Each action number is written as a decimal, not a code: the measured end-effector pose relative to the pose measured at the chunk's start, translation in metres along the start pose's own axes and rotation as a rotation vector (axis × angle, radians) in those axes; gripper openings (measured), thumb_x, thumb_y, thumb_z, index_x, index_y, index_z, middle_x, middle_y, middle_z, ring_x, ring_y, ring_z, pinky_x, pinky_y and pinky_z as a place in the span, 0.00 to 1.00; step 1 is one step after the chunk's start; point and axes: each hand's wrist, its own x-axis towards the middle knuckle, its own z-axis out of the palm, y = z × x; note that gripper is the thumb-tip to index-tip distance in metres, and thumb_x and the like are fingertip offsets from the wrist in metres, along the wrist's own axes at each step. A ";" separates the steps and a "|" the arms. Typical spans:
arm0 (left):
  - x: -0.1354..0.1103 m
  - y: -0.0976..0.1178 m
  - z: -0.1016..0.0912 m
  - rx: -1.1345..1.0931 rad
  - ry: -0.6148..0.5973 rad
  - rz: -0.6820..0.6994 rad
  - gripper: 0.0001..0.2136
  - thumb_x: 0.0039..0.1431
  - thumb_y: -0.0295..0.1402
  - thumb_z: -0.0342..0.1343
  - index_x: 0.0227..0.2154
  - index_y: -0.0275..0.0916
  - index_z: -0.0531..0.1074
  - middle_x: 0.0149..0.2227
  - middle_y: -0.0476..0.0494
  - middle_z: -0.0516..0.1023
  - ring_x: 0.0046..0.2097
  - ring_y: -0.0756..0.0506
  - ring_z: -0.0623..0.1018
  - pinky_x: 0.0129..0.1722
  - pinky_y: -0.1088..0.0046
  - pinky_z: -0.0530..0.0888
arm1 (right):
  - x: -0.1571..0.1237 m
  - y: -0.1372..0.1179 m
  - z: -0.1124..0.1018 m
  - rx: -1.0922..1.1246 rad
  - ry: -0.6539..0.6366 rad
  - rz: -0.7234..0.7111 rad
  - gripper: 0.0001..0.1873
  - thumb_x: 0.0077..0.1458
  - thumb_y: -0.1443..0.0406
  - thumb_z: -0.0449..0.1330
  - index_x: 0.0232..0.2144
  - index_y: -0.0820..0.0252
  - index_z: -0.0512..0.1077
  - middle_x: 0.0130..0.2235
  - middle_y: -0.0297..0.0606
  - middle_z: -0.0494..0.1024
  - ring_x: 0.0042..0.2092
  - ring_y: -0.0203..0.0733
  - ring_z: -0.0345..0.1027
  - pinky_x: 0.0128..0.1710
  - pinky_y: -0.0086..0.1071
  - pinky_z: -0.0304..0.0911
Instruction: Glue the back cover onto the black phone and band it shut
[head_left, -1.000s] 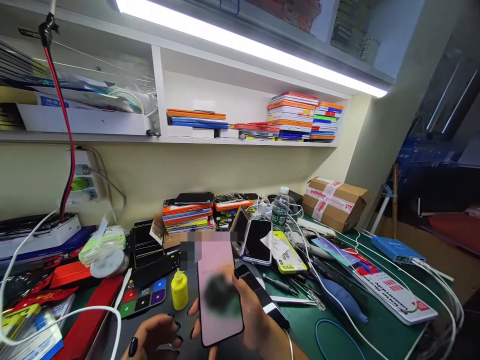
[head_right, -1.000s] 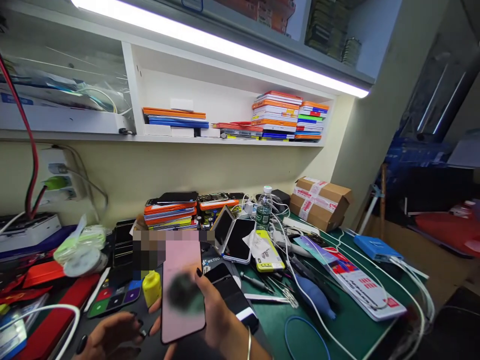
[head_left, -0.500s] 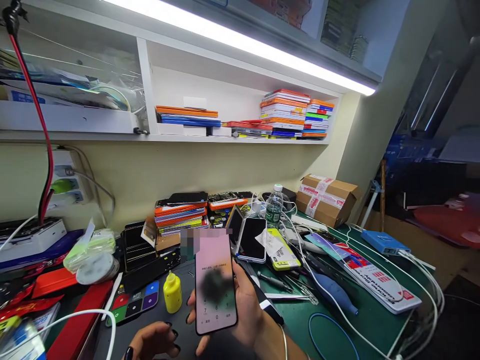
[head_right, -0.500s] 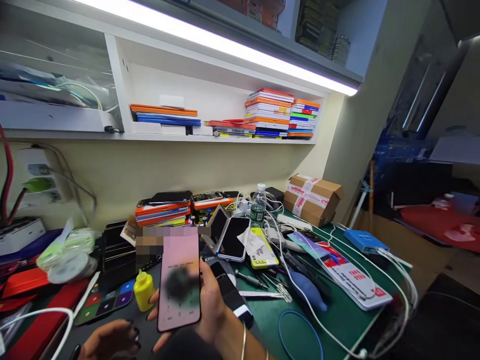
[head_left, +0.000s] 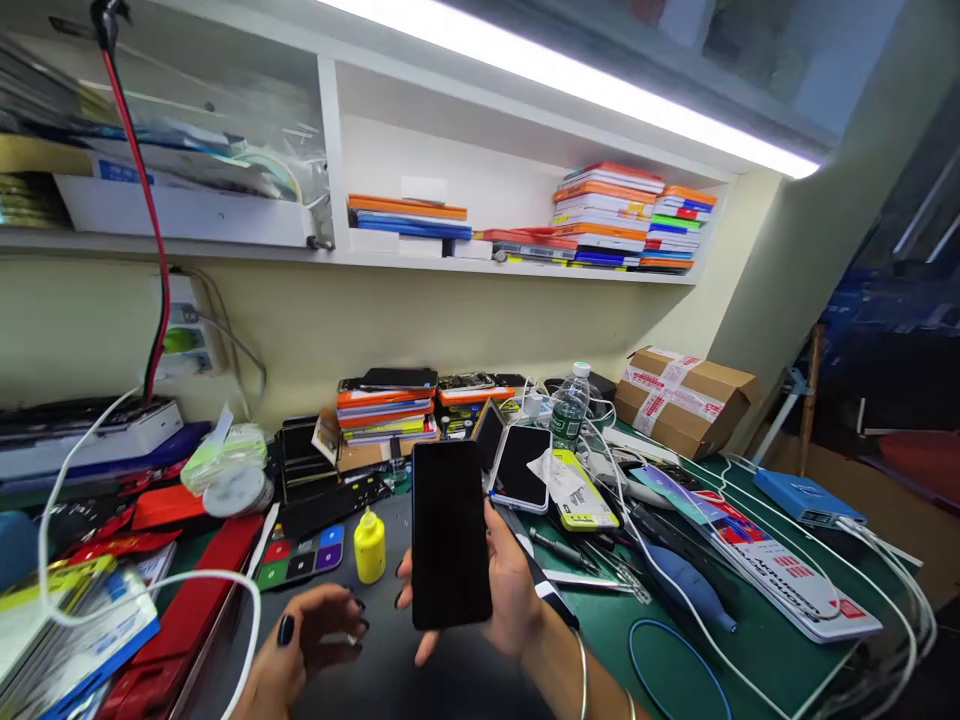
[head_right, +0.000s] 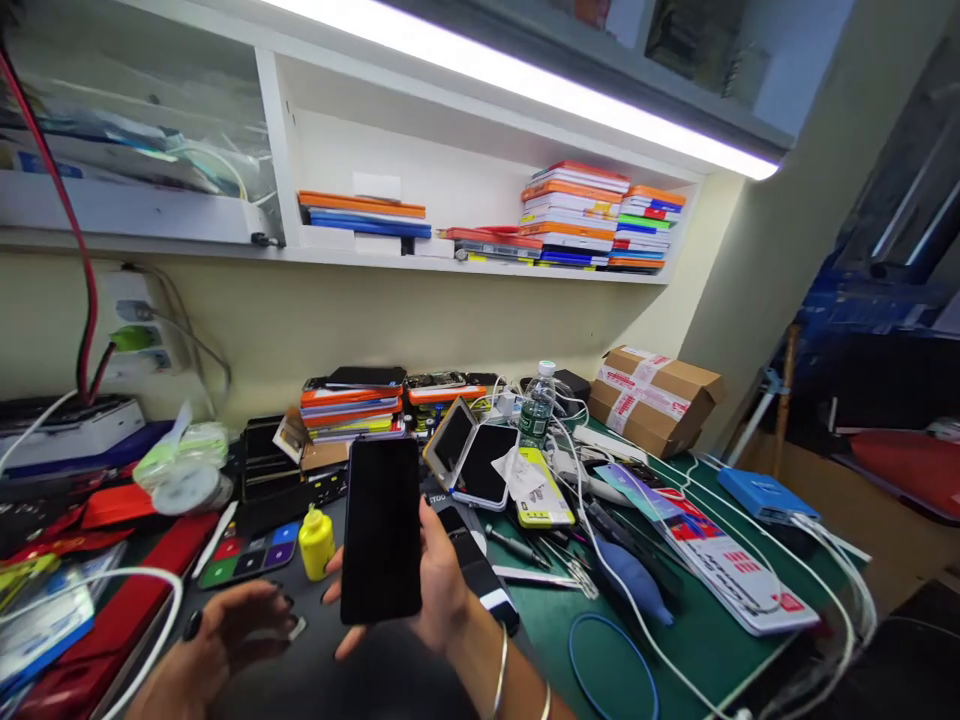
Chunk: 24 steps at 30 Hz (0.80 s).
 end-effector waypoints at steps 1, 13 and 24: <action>0.000 0.004 -0.003 0.006 0.032 0.034 0.28 0.37 0.60 0.68 0.27 0.37 0.75 0.26 0.41 0.78 0.28 0.42 0.78 0.27 0.68 0.77 | -0.001 -0.002 0.001 -0.083 0.019 -0.021 0.49 0.53 0.32 0.44 0.46 0.71 0.73 0.46 0.56 0.73 0.43 0.51 0.72 0.30 0.43 0.73; -0.013 -0.004 0.012 -0.020 -0.021 0.090 0.46 0.32 0.55 0.72 0.55 0.40 0.65 0.49 0.37 0.76 0.48 0.39 0.79 0.43 0.70 0.77 | -0.003 0.014 0.030 -0.837 0.191 0.000 0.21 0.57 0.62 0.56 0.52 0.65 0.71 0.46 0.49 0.74 0.47 0.49 0.71 0.40 0.43 0.73; -0.004 0.039 -0.012 -0.303 0.183 0.024 0.34 0.37 0.52 0.70 0.47 0.38 0.73 0.44 0.40 0.79 0.39 0.41 0.80 0.35 0.68 0.80 | 0.014 0.023 0.032 -1.610 0.179 -0.106 0.15 0.58 0.70 0.56 0.47 0.61 0.75 0.47 0.40 0.74 0.42 0.37 0.70 0.42 0.31 0.66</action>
